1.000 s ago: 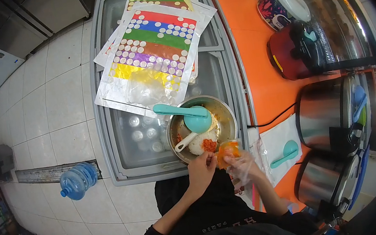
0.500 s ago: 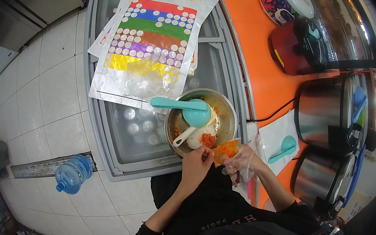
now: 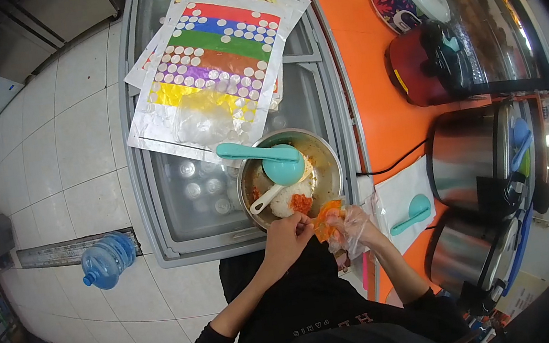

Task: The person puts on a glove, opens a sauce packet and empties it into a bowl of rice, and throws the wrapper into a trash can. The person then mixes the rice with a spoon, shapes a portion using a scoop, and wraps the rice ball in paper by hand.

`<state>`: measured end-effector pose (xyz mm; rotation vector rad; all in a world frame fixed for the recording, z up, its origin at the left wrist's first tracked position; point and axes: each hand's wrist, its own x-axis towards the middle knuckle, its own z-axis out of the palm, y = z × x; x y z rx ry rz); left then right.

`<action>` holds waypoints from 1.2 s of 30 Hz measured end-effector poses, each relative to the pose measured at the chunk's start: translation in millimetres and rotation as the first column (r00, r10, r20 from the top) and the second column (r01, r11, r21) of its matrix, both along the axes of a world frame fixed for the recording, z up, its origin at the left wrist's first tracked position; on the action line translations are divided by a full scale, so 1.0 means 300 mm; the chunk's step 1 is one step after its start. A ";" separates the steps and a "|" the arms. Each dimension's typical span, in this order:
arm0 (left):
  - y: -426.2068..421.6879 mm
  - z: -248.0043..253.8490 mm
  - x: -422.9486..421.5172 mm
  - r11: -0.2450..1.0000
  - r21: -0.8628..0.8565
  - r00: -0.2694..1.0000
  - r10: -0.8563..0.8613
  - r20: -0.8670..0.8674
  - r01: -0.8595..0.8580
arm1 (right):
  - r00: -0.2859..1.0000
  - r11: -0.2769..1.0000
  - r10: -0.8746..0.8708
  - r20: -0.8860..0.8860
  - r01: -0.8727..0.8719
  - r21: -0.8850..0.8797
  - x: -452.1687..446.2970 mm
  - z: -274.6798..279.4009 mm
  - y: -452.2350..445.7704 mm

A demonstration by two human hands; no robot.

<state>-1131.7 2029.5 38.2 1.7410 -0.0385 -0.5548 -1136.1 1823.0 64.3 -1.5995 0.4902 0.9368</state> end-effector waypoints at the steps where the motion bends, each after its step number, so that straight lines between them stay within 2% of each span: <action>1: 0.001 0.000 -0.001 1.000 0.000 1.000 0.000 0.000 0.000 | 0.997 0.997 -0.067 -0.036 0.068 0.038 -0.015 -0.012 -0.004; 2: 0.004 -0.001 0.001 1.000 0.001 1.000 0.002 0.002 -0.002 | 0.989 0.988 -0.131 -0.074 0.137 0.074 -0.022 -0.020 -0.007; 3: 0.007 -0.003 0.002 1.000 -0.006 1.000 -0.017 0.006 0.017 | 0.989 0.988 -0.129 -0.073 0.135 0.075 -0.012 -0.022 -0.016; 5: 0.009 -0.003 0.001 0.999 -0.015 0.999 -0.035 0.007 0.035 | 0.963 0.994 0.110 0.247 -0.112 -0.004 0.027 -0.026 -0.035; 6: 0.006 0.001 0.002 0.998 -0.027 0.999 -0.052 0.009 0.053 | 0.963 0.994 0.111 0.245 -0.113 -0.005 0.059 -0.001 -0.026; 8: -0.002 0.005 0.005 0.997 -0.039 0.997 -0.071 0.010 0.071 | 0.844 0.935 0.340 0.416 -0.253 -0.250 0.124 0.065 -0.006; 9: -0.005 0.005 0.008 0.997 -0.038 0.998 -0.063 -0.001 0.063 | 0.844 0.935 0.339 0.415 -0.253 -0.249 0.145 0.069 -0.009; 11: -0.002 0.009 0.016 0.998 -0.035 0.998 -0.055 -0.013 0.054 | 0.935 0.924 0.355 0.011 -0.349 -0.157 0.172 0.072 -0.020; 12: 0.001 0.013 0.021 0.999 -0.016 0.999 -0.047 -0.015 0.047 | 0.934 0.924 0.356 0.010 -0.350 -0.156 0.173 0.066 -0.022; 14: 0.005 0.011 0.031 1.000 0.002 0.999 -0.031 -0.021 0.031 | 0.961 0.955 0.257 -0.103 -0.269 -0.124 0.176 0.040 -0.030; 18: 0.007 0.003 0.037 1.000 -0.006 0.999 -0.009 -0.038 0.008 | 0.934 0.928 0.355 -0.033 -0.356 -0.109 0.204 0.023 -0.047; 19: 0.006 0.003 0.039 1.000 -0.013 0.999 -0.025 -0.046 0.025 | 0.878 0.887 0.446 0.173 -0.406 -0.222 0.220 0.040 -0.038; 20: 0.008 0.009 0.044 1.000 -0.013 0.998 -0.023 -0.051 0.022 | 0.767 0.839 0.533 0.358 -0.424 -0.341 0.242 0.056 -0.027; 21: 0.012 0.020 0.051 0.998 -0.015 0.996 -0.069 -0.062 0.068 | 0.769 0.839 0.533 0.354 -0.427 -0.338 0.269 0.058 -0.031; 23: 0.016 0.023 0.057 0.993 -0.018 0.990 -0.121 -0.077 0.120 | 0.562 0.638 0.770 0.303 -0.673 -0.374 0.314 0.055 -0.048; 24: 0.017 0.021 0.058 0.992 -0.025 0.989 -0.129 -0.066 0.128 | 0.469 0.548 0.835 0.287 -0.753 -0.364 0.324 0.047 -0.052; 26: 0.021 0.011 0.059 0.989 -0.034 0.988 -0.143 -0.055 0.141 | 0.392 0.464 0.881 0.264 -0.824 -0.325 0.318 0.010 -0.057; 29: 0.029 -0.019 0.057 0.991 -0.042 0.989 -0.133 -0.064 0.130 | 0.360 0.417 0.902 0.239 -0.870 -0.262 0.299 -0.031 -0.064; 31: 0.040 -0.027 0.064 0.985 0.034 0.983 -0.168 -0.068 0.171 | 0.356 0.406 0.907 0.225 -0.882 -0.240 0.286 -0.039 -0.065; 36: 0.044 -0.036 0.064 0.986 0.022 0.985 -0.163 -0.064 0.165 | 0.332 0.390 0.913 0.237 -0.880 -0.273 0.261 -0.057 -0.065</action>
